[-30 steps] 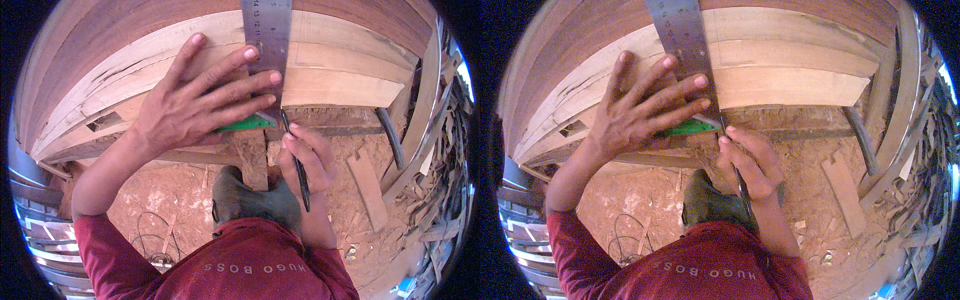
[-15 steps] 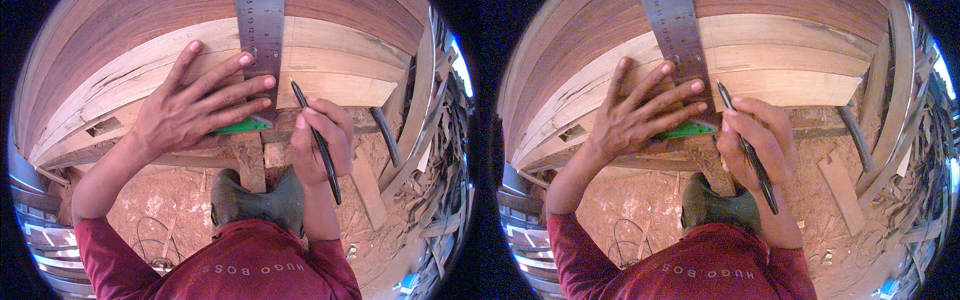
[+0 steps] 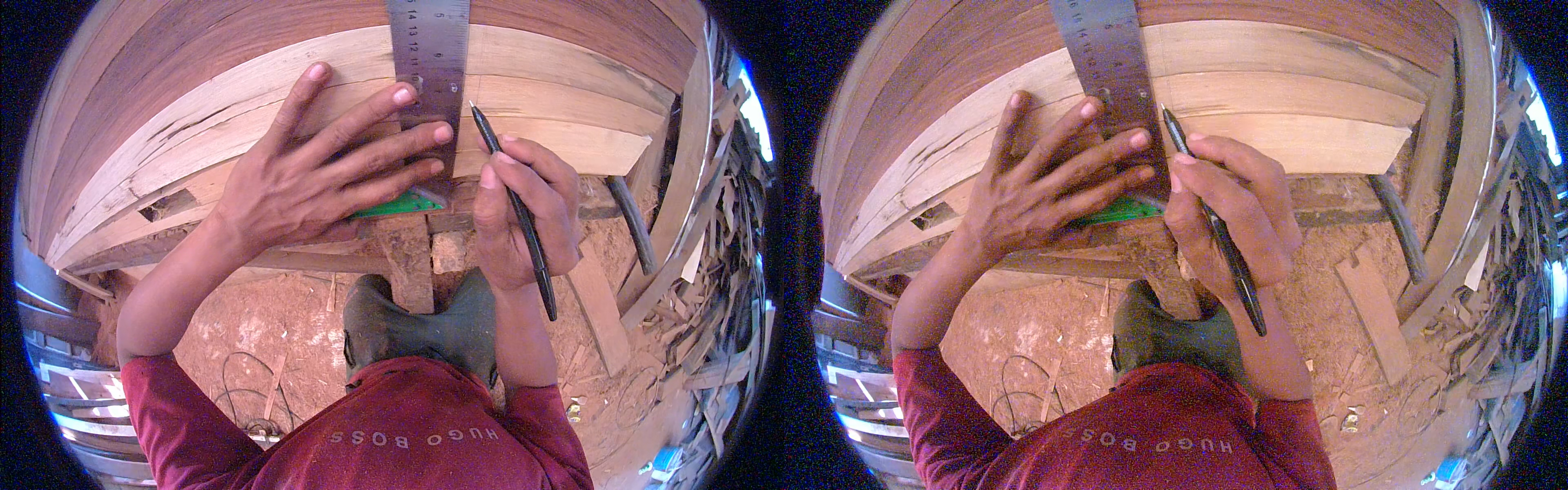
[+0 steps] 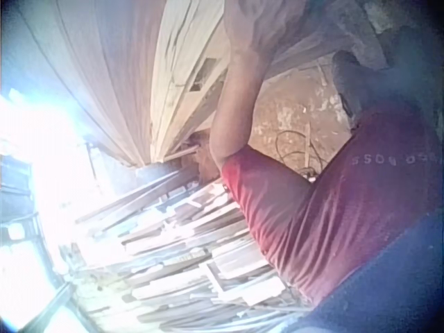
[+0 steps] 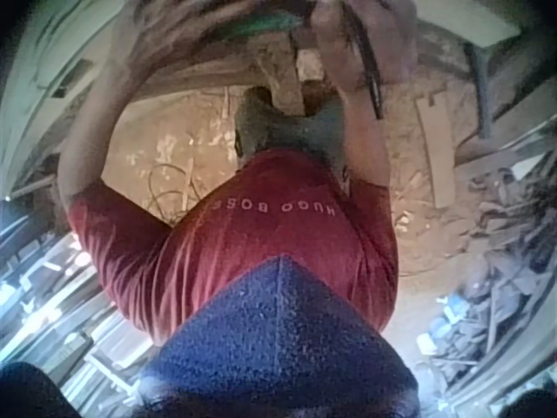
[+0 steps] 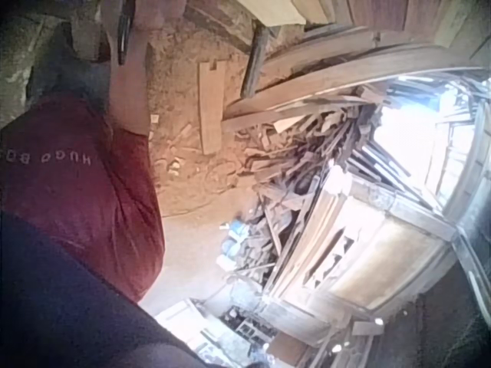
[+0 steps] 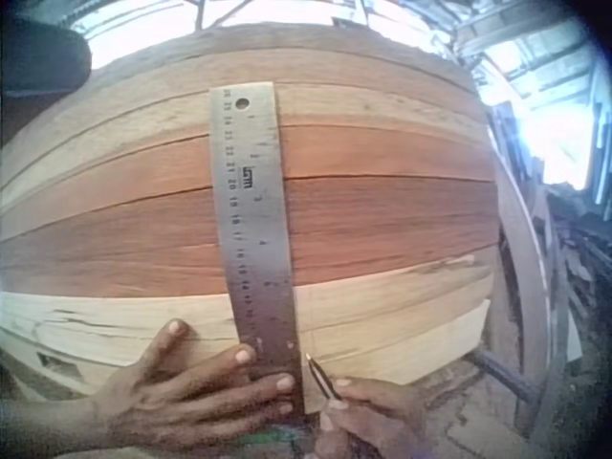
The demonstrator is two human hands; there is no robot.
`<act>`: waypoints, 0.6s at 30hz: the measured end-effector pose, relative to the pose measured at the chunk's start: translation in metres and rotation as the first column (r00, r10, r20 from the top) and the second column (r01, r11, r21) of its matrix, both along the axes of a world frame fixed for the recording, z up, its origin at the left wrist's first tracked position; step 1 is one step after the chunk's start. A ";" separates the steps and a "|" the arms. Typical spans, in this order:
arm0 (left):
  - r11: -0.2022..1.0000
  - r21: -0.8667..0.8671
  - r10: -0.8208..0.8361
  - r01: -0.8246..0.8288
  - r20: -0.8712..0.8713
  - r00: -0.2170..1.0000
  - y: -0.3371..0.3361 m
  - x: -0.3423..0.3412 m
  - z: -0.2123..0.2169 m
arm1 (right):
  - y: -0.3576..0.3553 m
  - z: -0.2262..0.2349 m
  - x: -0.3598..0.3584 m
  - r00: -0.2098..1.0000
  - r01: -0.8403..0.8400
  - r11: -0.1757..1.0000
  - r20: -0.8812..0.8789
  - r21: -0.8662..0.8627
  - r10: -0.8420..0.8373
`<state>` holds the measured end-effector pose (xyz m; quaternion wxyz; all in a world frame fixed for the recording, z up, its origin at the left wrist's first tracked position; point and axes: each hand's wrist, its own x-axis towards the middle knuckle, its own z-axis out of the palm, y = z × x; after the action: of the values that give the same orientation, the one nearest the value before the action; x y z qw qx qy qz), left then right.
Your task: The person marks lines on wooden boards using a speed square and a pencil.
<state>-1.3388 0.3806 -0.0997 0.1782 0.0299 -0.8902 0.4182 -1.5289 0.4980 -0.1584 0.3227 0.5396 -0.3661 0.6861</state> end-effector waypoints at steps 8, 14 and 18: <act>1.000 0.005 0.026 -0.026 0.023 0.999 0.001 0.000 0.000 | 0.006 0.003 -0.003 0.992 0.069 0.996 -0.109 0.063 -0.062; 0.998 -0.050 0.024 -0.024 0.016 1.000 0.001 -0.001 0.001 | 0.006 0.004 0.000 0.991 0.085 0.994 -0.110 0.062 -0.078; 0.999 0.041 0.003 -0.003 0.017 1.000 0.002 -0.001 0.001 | 0.006 0.002 0.005 0.982 0.153 0.986 -0.122 0.068 -0.144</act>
<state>-1.3399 0.3829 -0.0986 0.1696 0.0314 -0.9001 0.4001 -1.5243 0.5039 -0.1568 0.3727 0.5619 -0.4121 0.6128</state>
